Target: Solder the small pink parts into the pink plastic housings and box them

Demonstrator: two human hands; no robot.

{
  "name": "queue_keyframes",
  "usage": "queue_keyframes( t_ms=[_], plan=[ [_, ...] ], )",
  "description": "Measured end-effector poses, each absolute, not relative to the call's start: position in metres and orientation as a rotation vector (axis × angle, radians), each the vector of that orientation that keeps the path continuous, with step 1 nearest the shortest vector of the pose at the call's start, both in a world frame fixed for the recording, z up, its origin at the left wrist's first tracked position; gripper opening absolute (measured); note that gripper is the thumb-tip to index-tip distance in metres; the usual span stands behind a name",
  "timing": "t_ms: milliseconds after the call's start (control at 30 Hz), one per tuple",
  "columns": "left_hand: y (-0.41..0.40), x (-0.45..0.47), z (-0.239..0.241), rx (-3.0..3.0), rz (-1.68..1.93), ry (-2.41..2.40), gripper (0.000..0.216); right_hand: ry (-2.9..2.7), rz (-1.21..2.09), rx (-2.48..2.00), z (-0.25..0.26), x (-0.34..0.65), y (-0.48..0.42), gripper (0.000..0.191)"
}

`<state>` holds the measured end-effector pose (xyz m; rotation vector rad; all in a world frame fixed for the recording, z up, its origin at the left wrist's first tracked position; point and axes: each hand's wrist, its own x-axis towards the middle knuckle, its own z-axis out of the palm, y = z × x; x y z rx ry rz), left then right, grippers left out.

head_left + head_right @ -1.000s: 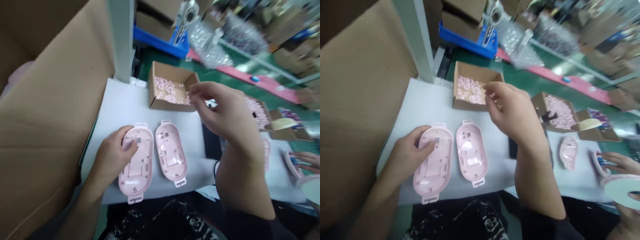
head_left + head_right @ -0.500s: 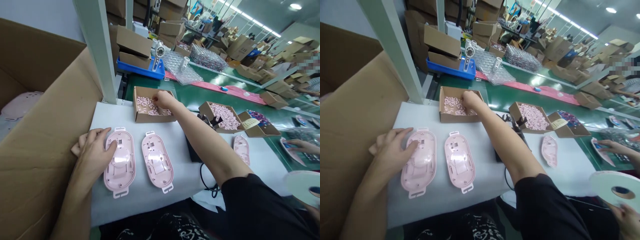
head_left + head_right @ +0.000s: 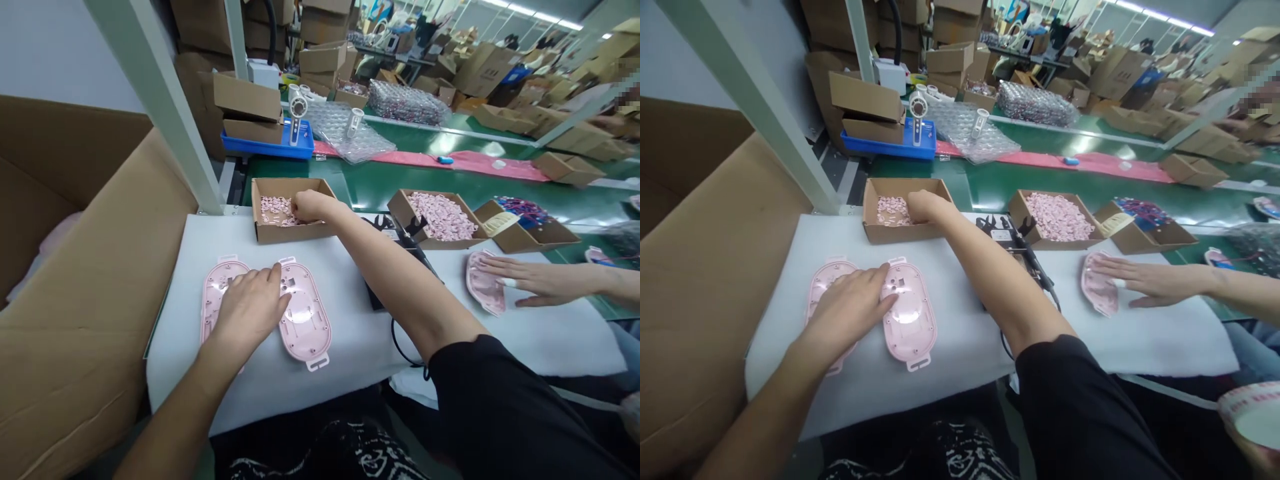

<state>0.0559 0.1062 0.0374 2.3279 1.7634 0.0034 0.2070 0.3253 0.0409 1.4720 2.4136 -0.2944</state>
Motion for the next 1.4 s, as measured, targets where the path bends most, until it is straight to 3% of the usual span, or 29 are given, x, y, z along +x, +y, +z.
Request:
queue_keyframes(
  t_ms=[233,333,467,667,800,867,967,1100,1267,1400],
  plan=[
    [0.102,0.065,0.041,2.339,-0.035,1.813,0.062,2.443,-0.4,1.412,0.043,0.215,0.304,0.031],
    [0.098,0.068,0.043,2.278,0.138,1.818,0.054,2.485,-0.4,1.431,0.048,0.218,0.298,0.03],
    [0.08,0.073,0.044,2.083,0.377,1.767,0.032,2.597,-0.362,1.485,0.064,0.223,0.29,0.013],
    [0.05,0.083,0.035,1.729,0.638,1.704,0.044,3.054,-0.267,1.538,0.115,0.257,0.21,0.021],
    [0.045,0.089,0.025,1.671,0.669,1.633,0.045,3.175,-0.953,1.397,0.118,0.288,0.124,0.011],
    [0.044,0.09,0.019,1.656,0.699,1.612,0.049,3.021,-1.393,1.417,0.097,0.292,0.094,0.01],
    [0.042,0.091,0.014,1.689,0.746,1.565,0.05,2.865,-1.687,1.638,0.058,0.283,0.072,0.013],
    [0.038,0.091,0.012,1.722,0.751,1.562,0.048,2.83,-1.607,1.83,0.031,0.267,0.069,0.016],
    [0.034,0.092,0.013,1.741,0.76,1.66,0.04,2.857,-1.295,1.88,0.029,0.265,0.068,0.017],
    [0.031,0.093,0.011,1.739,0.736,1.669,0.045,2.855,-1.24,1.906,0.02,0.262,0.061,0.022]
  ],
)
